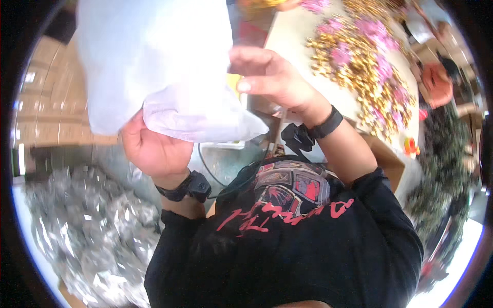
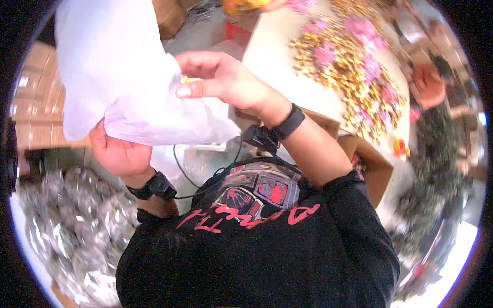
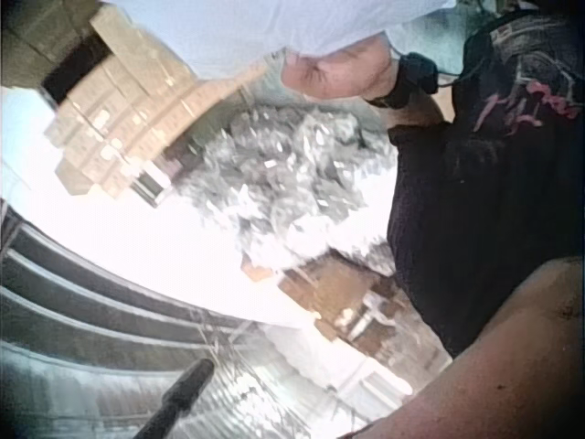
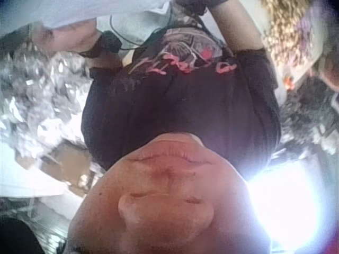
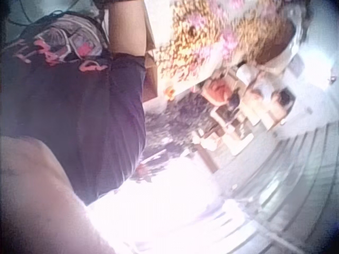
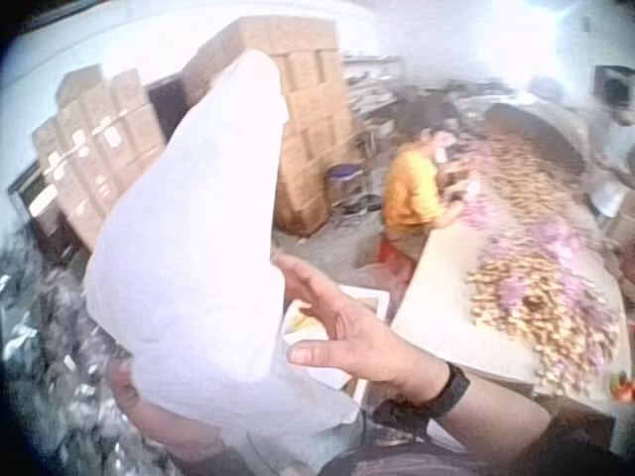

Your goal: Packing gold and pink ornaments into cardboard boxes and sealing them with tape.

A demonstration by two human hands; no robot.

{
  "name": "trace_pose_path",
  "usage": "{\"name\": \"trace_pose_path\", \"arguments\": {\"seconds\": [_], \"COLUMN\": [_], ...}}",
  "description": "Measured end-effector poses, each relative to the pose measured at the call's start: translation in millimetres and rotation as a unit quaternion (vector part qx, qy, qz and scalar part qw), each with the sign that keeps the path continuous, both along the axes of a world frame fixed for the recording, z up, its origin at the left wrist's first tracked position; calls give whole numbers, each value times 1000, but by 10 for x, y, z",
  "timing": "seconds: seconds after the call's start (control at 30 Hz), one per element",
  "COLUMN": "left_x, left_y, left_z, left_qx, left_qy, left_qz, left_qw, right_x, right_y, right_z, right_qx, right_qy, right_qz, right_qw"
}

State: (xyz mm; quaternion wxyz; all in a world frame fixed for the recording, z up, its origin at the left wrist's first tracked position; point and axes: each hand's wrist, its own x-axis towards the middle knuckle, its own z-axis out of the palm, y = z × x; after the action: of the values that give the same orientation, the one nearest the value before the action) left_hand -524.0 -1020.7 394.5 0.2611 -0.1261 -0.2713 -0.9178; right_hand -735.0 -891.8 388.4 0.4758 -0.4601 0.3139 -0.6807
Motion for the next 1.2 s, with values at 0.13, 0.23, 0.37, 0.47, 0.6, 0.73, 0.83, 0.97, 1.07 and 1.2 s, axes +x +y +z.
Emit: {"name": "trace_pose_path", "arguments": {"seconds": [0.13, 0.23, 0.37, 0.47, 0.6, 0.73, 0.83, 0.97, 1.07, 1.2], "left_x": [-584, -1065, -1466, -1554, -1636, -1769, -1822, -1925, -1906, -1740], "left_y": [164, 592, 1216, 1754, 2371, 3066, 3653, 4350, 4547, 4573], "left_z": [-86, -52, -317, -347, -236, -45, 272, 370, 83, -622], "left_qx": [102, 8, -417, -363, -421, -535, -576, -671, -693, -802], "left_qy": [-29, -28, -231, -294, -234, -203, -181, 100, 93, -16], "left_qz": [-14, -37, 10, -27, -8, 5, -65, 16, 36, -101], "left_qw": [994, 999, 879, 884, 876, 820, 795, 735, 714, 589], "right_x": [-279, -357, -467, -460, -484, -267, -226, -400, -391, -484], "right_y": [642, 1045, 1685, 2217, 3040, 3883, 4320, 5112, 5734, 6671], "right_z": [-194, -286, -366, -336, -349, 35, 137, -128, -57, -67], "right_qx": [67, 38, 66, 125, 224, 141, 175, 237, 417, 414], "right_qy": [-29, -93, -69, -7, 154, 512, 581, 503, 351, 262], "right_qz": [-142, -363, -511, -576, -694, -665, -569, -558, -595, -731], "right_qw": [987, 926, 854, 808, 667, 525, 555, 617, 591, 475]}}
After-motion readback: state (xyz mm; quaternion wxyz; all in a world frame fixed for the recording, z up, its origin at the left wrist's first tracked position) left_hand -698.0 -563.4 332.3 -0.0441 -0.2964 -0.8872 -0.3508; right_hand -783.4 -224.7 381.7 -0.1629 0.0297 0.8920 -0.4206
